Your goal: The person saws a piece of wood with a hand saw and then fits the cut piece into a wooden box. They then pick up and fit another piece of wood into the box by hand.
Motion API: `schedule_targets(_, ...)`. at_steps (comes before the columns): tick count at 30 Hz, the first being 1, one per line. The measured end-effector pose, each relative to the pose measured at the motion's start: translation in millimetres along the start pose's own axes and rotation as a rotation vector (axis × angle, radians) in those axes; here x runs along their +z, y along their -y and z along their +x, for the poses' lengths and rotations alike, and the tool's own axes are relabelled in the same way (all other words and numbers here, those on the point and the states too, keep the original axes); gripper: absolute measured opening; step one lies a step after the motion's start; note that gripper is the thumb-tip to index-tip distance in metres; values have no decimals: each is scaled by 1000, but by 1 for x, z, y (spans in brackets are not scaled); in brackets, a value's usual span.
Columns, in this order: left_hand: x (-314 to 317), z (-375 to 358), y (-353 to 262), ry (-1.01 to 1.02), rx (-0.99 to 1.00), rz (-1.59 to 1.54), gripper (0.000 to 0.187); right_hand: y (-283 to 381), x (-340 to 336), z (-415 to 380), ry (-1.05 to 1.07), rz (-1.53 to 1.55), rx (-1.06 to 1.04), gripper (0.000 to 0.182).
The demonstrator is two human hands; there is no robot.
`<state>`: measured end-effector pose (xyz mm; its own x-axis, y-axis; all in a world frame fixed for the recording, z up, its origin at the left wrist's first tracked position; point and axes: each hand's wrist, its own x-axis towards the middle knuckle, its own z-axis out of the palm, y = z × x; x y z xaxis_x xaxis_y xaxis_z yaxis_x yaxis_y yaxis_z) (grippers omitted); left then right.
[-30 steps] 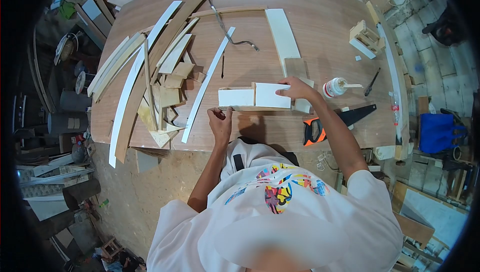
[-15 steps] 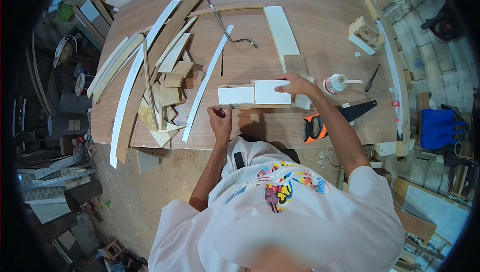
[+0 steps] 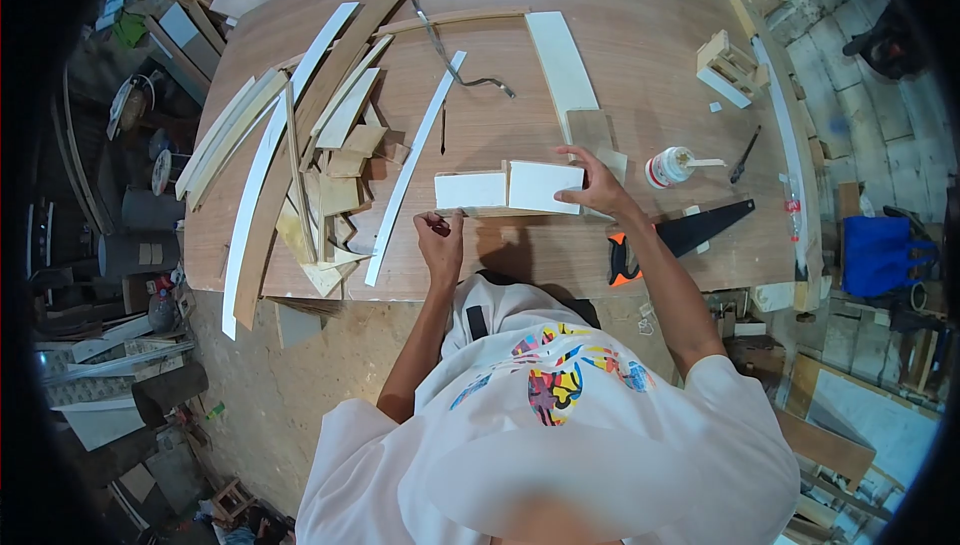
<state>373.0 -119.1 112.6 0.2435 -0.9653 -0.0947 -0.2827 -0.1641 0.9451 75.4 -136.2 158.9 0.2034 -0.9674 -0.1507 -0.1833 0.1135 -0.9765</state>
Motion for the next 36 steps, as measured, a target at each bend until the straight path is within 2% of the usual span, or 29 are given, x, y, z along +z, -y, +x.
schedule_targets(6, 2, 5, 9, 15, 9, -5, 36, -12, 7, -6, -95, 57, -61, 66)
schedule_targets(16, 3, 8, 12, 13, 3, -3, 38, -4, 8, -7, -89, 80, -57, 61)
schedule_targets(19, 4, 6, 6, 2, 11, 4, 38, 3, 10, -9, -82, 99, -98, 56)
schedule_targets(25, 4, 4, 3, 1, 9, -3, 38, 24, 11, -15, -31, -55, -103, 35)
schedule_targets(27, 4, 4, 3, 3, 3, -11, 38, 34, 9, -18, 52, -133, 45, 30)
schedule_targets(28, 4, 4, 4, 3, 3, -13, 38, 36, 5, -17, 52, -136, 44, 30)
schedule_targets(30, 5, 5, 6, 3, 5, -17, 38, 40, -2, -16, 242, 271, 136, 35)
schedule_targets(34, 8, 8, 8, -12, 19, -8, 38, 53, 9, -16, 212, 116, -2, 44)
schedule_targets(36, 8, 9, 8, -19, 28, -8, 38, 65, 12, -16, 213, -73, -49, 45)
